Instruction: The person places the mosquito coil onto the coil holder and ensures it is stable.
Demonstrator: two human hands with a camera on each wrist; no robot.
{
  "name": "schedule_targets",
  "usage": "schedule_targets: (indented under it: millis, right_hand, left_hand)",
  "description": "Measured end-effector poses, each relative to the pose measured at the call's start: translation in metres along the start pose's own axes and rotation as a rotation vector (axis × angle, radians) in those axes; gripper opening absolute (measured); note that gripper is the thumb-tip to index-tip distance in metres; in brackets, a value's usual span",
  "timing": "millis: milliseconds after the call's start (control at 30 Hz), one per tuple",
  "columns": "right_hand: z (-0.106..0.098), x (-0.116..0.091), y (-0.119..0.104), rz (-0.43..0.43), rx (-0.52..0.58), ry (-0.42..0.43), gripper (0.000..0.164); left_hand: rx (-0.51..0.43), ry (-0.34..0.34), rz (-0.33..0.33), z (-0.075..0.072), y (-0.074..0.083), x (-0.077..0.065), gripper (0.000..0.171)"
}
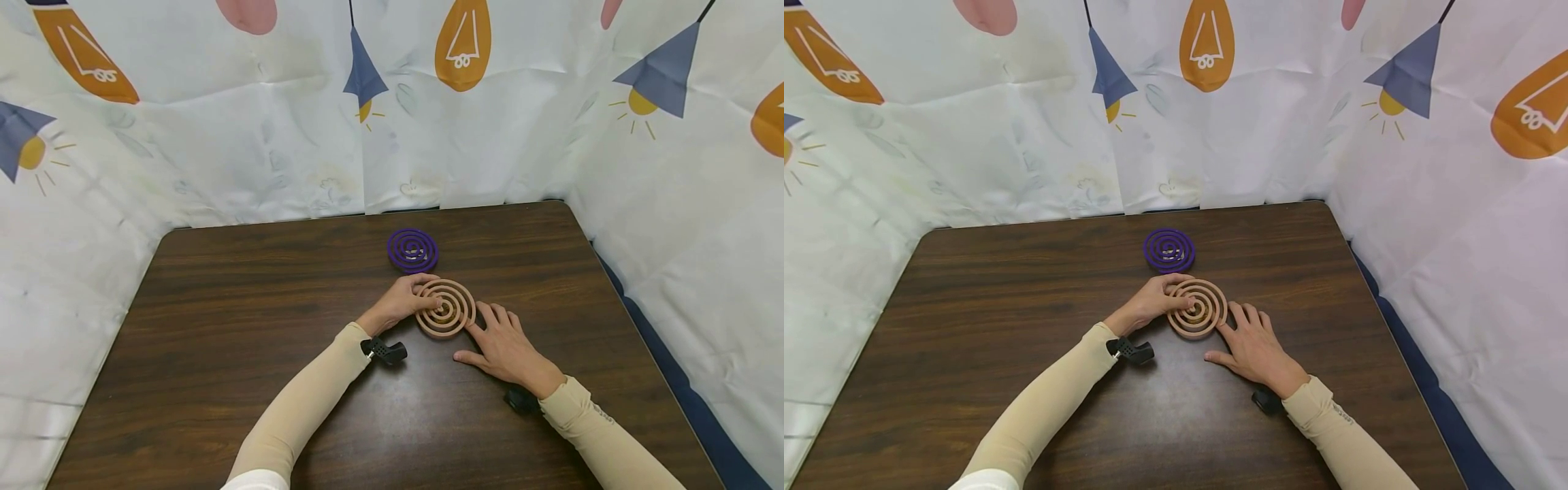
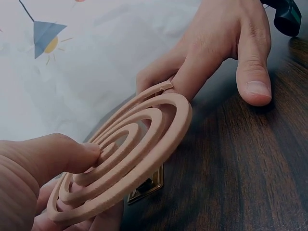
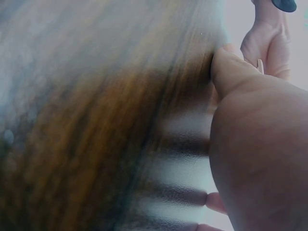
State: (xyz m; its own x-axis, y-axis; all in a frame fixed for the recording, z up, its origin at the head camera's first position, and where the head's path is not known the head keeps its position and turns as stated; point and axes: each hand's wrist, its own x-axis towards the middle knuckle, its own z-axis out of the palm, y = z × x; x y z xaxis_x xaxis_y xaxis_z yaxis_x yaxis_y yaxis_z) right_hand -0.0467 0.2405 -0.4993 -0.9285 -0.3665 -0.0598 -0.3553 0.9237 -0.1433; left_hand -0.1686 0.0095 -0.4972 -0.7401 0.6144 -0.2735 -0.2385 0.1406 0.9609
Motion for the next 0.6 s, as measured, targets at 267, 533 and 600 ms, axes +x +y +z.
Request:
schedule_targets:
  millis: [267, 533, 600]
  right_hand:
    - [-0.0008, -0.0007, -0.0008, 0.002, 0.003, -0.011, 0.075]
    - [-0.0013, -0.0018, -0.0008, 0.001, -0.011, -0.015, 0.076]
    - [-0.0019, -0.0021, -0.0009, 0.002, -0.017, -0.012, 0.075]
  left_hand:
    - [0.004, 0.016, -0.003, 0.0008, 0.0008, -0.0032, 0.060]
    - [-0.007, 0.020, -0.003, 0.0016, -0.0005, -0.0026, 0.061]
    - [0.004, 0.022, -0.003, 0.0014, -0.0007, -0.0023, 0.060]
